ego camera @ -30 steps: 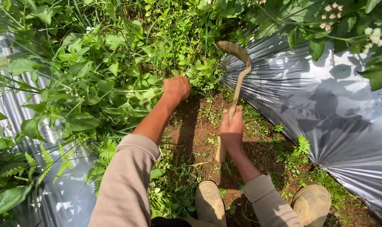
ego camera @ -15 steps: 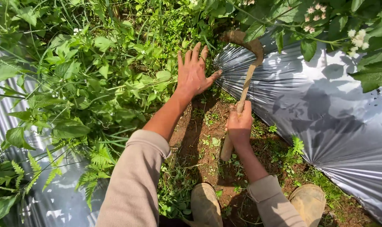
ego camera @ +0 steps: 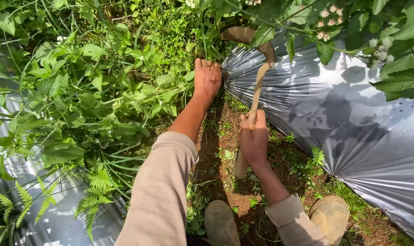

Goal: Weeding a garden bed using a hand hoe and pulling weeds by hand

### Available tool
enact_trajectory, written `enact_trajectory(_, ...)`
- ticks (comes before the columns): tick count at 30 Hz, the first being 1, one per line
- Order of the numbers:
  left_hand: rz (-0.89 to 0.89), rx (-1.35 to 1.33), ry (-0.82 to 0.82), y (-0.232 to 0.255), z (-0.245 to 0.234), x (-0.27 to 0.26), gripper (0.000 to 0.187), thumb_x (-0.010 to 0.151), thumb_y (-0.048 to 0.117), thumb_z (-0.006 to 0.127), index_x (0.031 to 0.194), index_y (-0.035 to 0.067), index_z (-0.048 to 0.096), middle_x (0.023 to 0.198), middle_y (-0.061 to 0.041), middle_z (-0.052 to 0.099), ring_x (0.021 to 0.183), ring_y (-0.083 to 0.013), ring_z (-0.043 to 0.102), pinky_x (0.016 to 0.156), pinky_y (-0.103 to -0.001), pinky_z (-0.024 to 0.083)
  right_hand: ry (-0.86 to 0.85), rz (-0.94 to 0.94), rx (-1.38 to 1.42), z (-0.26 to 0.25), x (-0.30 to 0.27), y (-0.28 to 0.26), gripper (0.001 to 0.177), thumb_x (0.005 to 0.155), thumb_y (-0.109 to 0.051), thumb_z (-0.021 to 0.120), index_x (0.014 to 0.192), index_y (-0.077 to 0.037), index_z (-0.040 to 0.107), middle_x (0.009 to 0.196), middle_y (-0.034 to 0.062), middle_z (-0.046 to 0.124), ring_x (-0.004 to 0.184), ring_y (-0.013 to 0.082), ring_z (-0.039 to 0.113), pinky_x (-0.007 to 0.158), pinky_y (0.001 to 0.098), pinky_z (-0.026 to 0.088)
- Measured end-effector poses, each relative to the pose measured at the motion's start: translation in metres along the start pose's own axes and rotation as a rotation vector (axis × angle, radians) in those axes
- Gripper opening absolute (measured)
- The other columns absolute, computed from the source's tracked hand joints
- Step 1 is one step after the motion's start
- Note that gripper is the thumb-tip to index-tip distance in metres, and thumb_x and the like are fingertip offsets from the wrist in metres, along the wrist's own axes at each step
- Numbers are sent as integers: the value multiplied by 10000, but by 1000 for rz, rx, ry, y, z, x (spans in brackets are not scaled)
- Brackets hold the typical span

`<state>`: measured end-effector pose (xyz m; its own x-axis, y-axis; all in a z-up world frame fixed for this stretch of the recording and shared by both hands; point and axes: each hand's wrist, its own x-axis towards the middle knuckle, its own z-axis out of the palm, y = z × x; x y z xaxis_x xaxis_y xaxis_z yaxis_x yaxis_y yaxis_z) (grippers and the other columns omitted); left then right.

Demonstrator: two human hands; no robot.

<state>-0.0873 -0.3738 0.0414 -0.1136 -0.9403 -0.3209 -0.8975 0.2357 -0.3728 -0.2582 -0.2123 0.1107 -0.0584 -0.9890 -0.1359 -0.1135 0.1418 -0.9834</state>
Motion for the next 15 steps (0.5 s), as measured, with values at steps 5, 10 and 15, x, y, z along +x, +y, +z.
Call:
enact_trajectory(5, 63, -77, 38, 11, 64, 36, 376, 1036, 280, 383, 974, 163, 735, 854, -73, 740, 853, -269, 690, 809, -452, 502, -20, 4, -38, -6, -6, 12, 244, 1048, -239, 523, 1138, -13, 547, 570, 76, 566, 407, 144, 535, 452, 282, 455)
enact_trajectory(10, 74, -237, 102, 7, 66, 36, 362, 993, 271, 455, 875, 171, 783, 782, -66, 745, 797, -268, 741, 707, -429, 613, -8, 47, -67, -15, -5, 17, 248, 1065, -182, 499, 1195, 27, 531, 565, 67, 562, 397, 148, 514, 452, 280, 451)
enact_trajectory(15, 85, -416, 24, -5, 41, 12, 382, 1035, 255, 425, 860, 193, 759, 792, -51, 761, 804, -250, 754, 802, -421, 634, 49, -14, -12, -21, 1, 28, 382, 1062, -137, 511, 1319, 137, 448, 529, 67, 559, 391, 136, 521, 450, 273, 462)
